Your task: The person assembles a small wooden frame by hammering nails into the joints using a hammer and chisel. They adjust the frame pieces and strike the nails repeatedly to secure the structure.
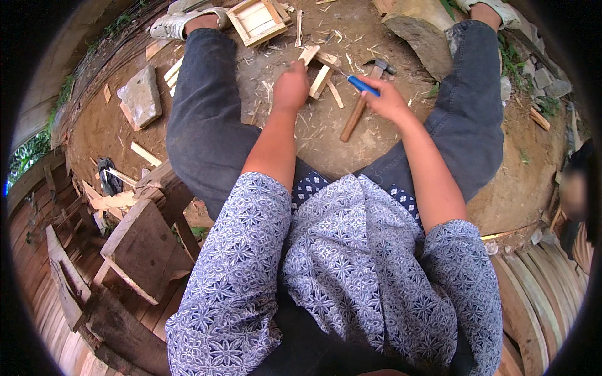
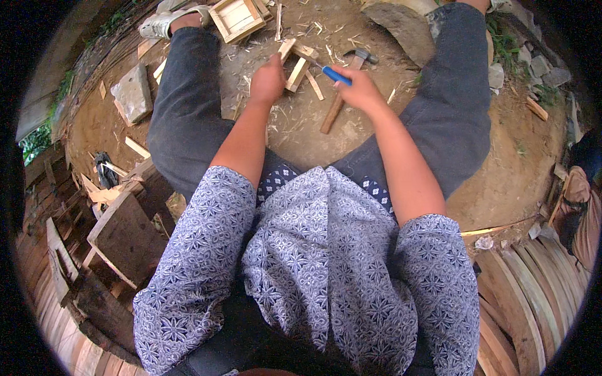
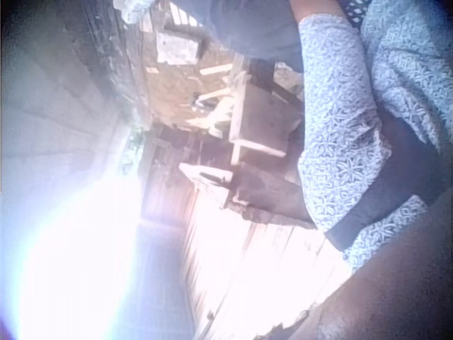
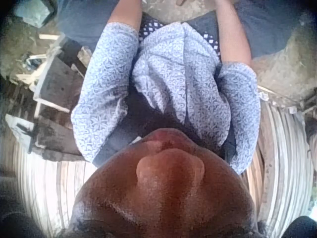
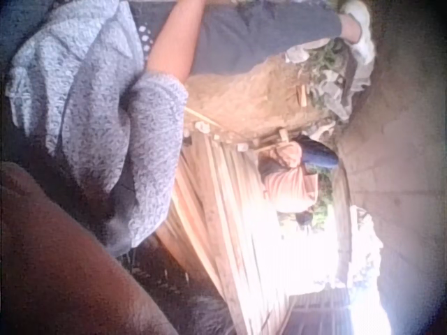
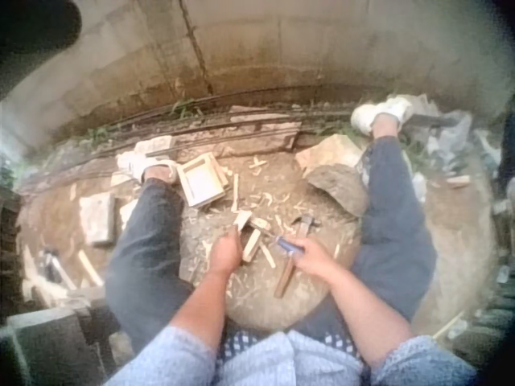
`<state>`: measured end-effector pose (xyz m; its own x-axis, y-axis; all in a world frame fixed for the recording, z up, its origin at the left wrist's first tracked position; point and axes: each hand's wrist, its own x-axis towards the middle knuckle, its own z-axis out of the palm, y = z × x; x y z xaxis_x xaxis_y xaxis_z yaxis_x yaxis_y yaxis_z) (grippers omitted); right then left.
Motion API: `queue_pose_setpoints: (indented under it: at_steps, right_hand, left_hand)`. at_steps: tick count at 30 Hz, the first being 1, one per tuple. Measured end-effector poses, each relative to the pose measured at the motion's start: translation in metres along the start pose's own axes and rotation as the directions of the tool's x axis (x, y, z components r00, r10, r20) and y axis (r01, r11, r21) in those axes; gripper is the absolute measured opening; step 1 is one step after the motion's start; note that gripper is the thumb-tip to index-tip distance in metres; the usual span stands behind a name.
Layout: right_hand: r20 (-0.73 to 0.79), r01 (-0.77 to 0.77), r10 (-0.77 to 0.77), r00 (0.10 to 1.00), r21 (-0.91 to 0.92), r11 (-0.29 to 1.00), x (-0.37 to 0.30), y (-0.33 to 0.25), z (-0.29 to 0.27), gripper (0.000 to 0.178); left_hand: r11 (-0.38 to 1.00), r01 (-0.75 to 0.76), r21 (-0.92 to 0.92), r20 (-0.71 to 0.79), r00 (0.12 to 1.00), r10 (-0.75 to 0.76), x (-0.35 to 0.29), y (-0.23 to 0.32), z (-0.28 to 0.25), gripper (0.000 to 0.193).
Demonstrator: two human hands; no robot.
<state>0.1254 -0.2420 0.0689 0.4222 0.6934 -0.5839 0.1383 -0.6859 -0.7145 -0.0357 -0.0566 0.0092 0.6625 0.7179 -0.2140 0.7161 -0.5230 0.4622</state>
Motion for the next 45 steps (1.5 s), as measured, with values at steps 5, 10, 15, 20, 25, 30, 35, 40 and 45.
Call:
queue_pose_setpoints:
  at_steps: [5, 10, 15, 20, 25, 30, 35, 40, 45]
  right_hand:
    - [-0.106, 0.108, -0.126, 0.986, -0.163, 0.981, 0.008, 0.039, 0.039, 0.060]
    - [-0.027, -0.056, 0.054, 0.998, -0.092, 0.994, 0.012, 0.028, 0.034, 0.059]
    - [-0.066, -0.003, -0.005, 0.998, -0.127, 0.992, 0.016, 0.036, 0.034, 0.056]
    - [-0.045, -0.014, 0.009, 0.999, -0.117, 0.993, 0.009, 0.014, 0.032, 0.054]
    - [-0.105, 0.031, -0.045, 0.993, -0.140, 0.990, 0.013, 0.022, 0.035, 0.048]
    - [-0.181, 0.039, -0.068, 0.981, -0.161, 0.986, -0.001, -0.002, 0.030, 0.039]
    - [-0.203, 0.089, -0.121, 0.972, -0.158, 0.983, -0.008, -0.008, 0.025, 0.037]
    - [-0.217, 0.137, -0.178, 0.960, -0.195, 0.971, -0.017, -0.013, 0.023, 0.039]
    - [-0.206, 0.175, -0.252, 0.946, -0.330, 0.928, -0.024, -0.019, 0.015, 0.040]
  left_hand:
    - [0.988, 0.077, -0.133, -0.096, 0.991, -0.090, 0.009, -0.008, 0.001, 0.027]
    - [0.912, 0.120, -0.392, -0.247, 0.941, -0.230, 0.019, -0.021, 0.015, 0.032]
    - [0.640, 0.179, -0.748, -0.298, 0.771, -0.564, 0.041, -0.025, 0.007, 0.038]
    - [0.942, 0.317, -0.110, -0.481, 0.813, -0.330, 0.020, -0.018, 0.011, 0.081]
    - [0.926, 0.346, -0.149, -0.182, 0.911, -0.370, 0.003, 0.011, 0.012, 0.096]
    - [0.984, 0.175, 0.017, 0.021, 0.984, -0.176, 0.008, -0.005, 0.001, 0.036]
    - [0.998, 0.047, 0.040, -0.025, 0.999, -0.046, 0.012, -0.006, 0.007, 0.029]
    - [0.995, 0.054, -0.089, 0.058, 0.997, -0.049, 0.021, -0.022, 0.011, 0.035]
    - [0.977, 0.149, -0.149, 0.121, 0.984, -0.132, 0.015, -0.010, 0.009, 0.036]
